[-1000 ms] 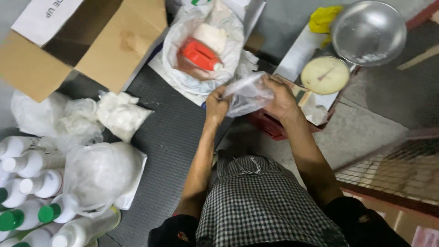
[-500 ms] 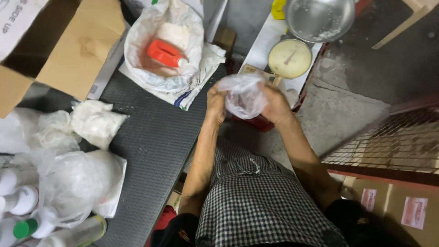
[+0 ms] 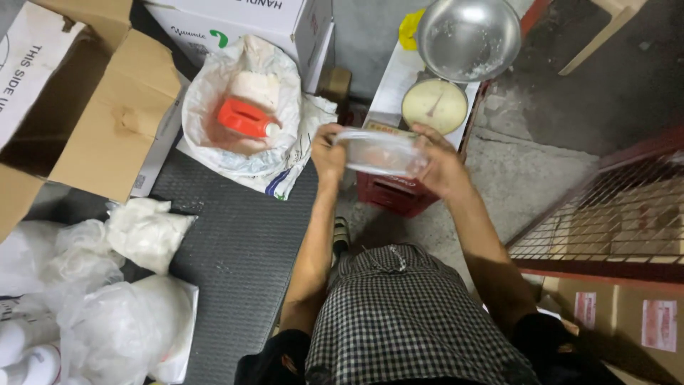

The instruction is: Measuring and bagging white powder using a scoop and a digital scale.

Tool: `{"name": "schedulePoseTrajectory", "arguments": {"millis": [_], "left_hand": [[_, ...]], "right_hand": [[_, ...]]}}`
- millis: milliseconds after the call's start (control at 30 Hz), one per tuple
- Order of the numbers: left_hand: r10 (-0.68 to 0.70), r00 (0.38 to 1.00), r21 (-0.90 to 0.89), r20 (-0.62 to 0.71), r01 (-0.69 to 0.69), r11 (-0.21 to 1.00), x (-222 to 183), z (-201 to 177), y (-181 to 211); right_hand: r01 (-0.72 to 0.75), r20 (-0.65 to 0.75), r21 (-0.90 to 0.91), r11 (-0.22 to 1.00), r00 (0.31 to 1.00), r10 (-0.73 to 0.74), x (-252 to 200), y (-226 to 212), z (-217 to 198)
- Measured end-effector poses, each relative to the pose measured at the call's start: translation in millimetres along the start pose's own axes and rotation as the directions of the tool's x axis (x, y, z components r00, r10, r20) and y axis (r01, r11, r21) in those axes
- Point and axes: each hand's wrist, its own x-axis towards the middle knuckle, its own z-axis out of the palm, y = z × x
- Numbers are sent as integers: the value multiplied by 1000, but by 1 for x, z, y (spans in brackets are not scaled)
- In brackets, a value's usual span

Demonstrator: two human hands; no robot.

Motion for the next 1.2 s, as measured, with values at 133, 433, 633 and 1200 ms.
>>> {"name": "schedulePoseTrajectory", "arguments": {"millis": [133,433,633,1200], "left_hand": [[-304,944,-415,-131,226,881,16,-4,46],[188,982,220,10,-185,958,-18,-5,73],[-121,987,51,103,117,992,-21,3,22],[123,970,-12,208,-123,992,-31,-1,67]], "right_hand": [[387,304,-536,750,918,-257,-11,18,12],[385,-62,-544,746,868,-493,49,10,-7],[363,-40,-381,850,912,-408,64,5,-44],[318,405,-58,946,874,-269,35,-9,-81]]}}
